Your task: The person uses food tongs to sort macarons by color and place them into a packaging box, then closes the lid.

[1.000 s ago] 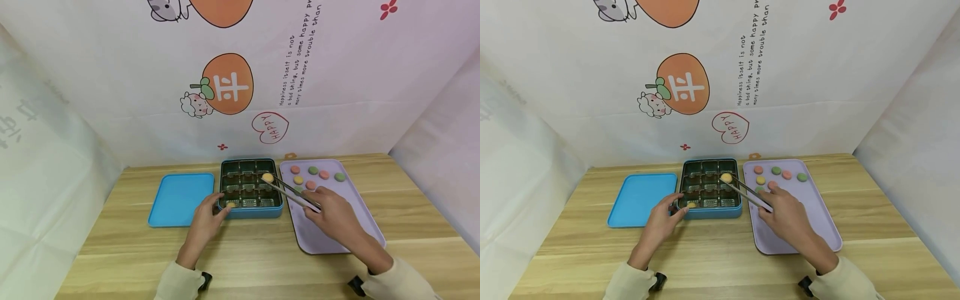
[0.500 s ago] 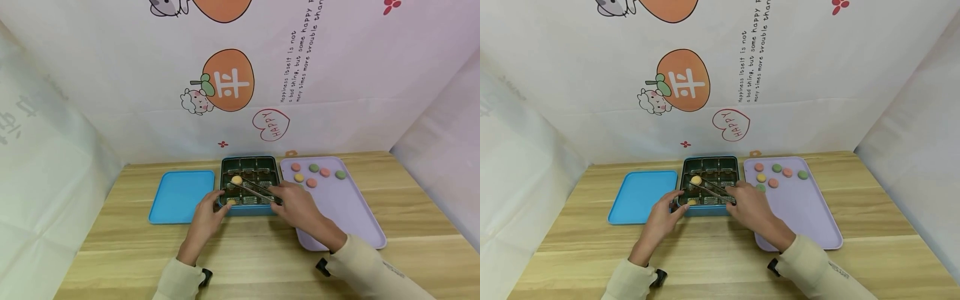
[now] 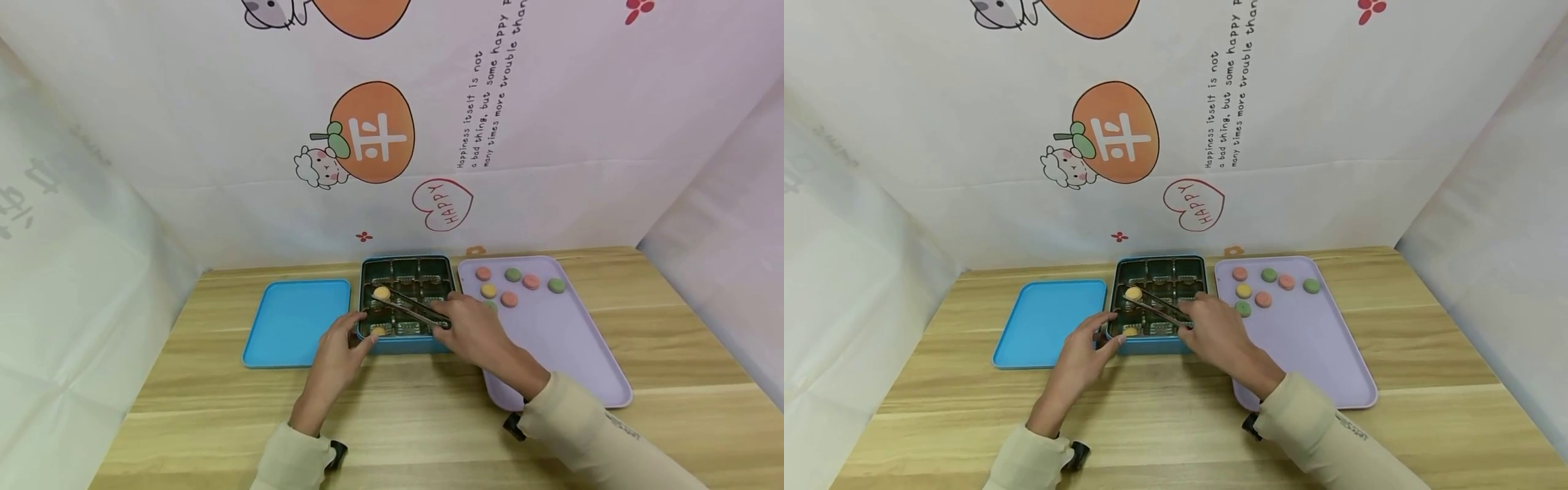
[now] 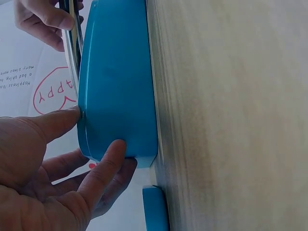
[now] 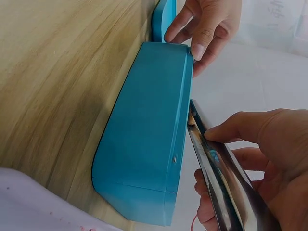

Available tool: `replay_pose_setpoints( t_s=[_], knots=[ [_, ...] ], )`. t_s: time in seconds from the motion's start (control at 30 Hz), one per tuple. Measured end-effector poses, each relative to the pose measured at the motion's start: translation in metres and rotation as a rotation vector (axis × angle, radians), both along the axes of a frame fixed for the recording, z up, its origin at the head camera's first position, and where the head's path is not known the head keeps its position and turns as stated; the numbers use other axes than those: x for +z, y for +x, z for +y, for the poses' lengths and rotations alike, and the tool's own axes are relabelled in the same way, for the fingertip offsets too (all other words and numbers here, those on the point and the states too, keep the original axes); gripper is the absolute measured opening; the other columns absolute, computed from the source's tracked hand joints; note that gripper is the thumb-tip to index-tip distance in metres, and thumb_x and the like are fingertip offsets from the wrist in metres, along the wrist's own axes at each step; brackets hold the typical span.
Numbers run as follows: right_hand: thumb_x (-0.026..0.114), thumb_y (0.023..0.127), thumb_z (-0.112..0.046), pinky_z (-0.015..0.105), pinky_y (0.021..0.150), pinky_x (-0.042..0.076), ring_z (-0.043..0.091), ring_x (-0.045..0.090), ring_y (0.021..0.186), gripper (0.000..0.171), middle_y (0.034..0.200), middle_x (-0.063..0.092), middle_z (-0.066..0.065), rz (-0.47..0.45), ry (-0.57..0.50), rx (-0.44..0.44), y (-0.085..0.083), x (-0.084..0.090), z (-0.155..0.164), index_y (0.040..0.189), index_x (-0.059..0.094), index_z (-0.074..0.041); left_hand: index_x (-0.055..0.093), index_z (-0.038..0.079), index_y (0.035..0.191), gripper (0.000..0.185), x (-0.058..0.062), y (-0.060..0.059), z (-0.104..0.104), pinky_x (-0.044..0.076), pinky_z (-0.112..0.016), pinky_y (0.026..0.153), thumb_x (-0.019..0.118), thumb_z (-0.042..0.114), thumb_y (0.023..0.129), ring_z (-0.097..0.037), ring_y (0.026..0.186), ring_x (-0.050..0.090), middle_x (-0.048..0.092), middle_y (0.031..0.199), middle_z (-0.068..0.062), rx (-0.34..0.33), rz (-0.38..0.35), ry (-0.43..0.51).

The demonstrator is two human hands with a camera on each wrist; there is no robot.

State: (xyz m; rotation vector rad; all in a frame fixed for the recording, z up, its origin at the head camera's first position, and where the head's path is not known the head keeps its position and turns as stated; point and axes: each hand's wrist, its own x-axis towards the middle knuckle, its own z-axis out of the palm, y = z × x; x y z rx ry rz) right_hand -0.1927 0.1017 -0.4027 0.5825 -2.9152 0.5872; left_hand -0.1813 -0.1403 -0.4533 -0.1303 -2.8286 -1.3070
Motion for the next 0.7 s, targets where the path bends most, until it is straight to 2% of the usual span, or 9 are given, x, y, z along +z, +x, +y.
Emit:
replay_pose_setpoints(
  t_s=[0.37, 0.7],
  knots=[
    [0.08, 0.09, -0.013, 0.024, 0.046, 0.03, 0.014, 0.045, 0.058, 0.04, 0.096, 0.07, 0.015, -0.013, 0.019, -0.021, -0.0019, -0.0037, -0.0037, 0.128, 0.075, -0.001, 0.062, 0.003, 0.144, 0.049, 0.0005, 0.001, 0.0002, 0.049, -0.062, 0.108, 0.074, 0.019, 0.099, -0.045, 0.135, 0.057, 0.051, 0.156, -0.025, 0.008, 0.001, 0.011],
    [0.082, 0.089, -0.013, 0.025, 0.049, 0.037, 0.017, 0.056, 0.068, 0.04, 0.1, 0.072, 0.015, -0.001, 0.021, -0.026, 0.0021, -0.0041, -0.0038, 0.126, 0.075, 0.0, 0.062, 0.002, 0.143, 0.048, 0.0002, 0.0015, 0.0006, 0.052, -0.06, 0.104, 0.074, 0.018, 0.099, -0.042, 0.127, 0.062, 0.051, 0.156, -0.025, 0.007, 0.007, 0.009]
  ],
)
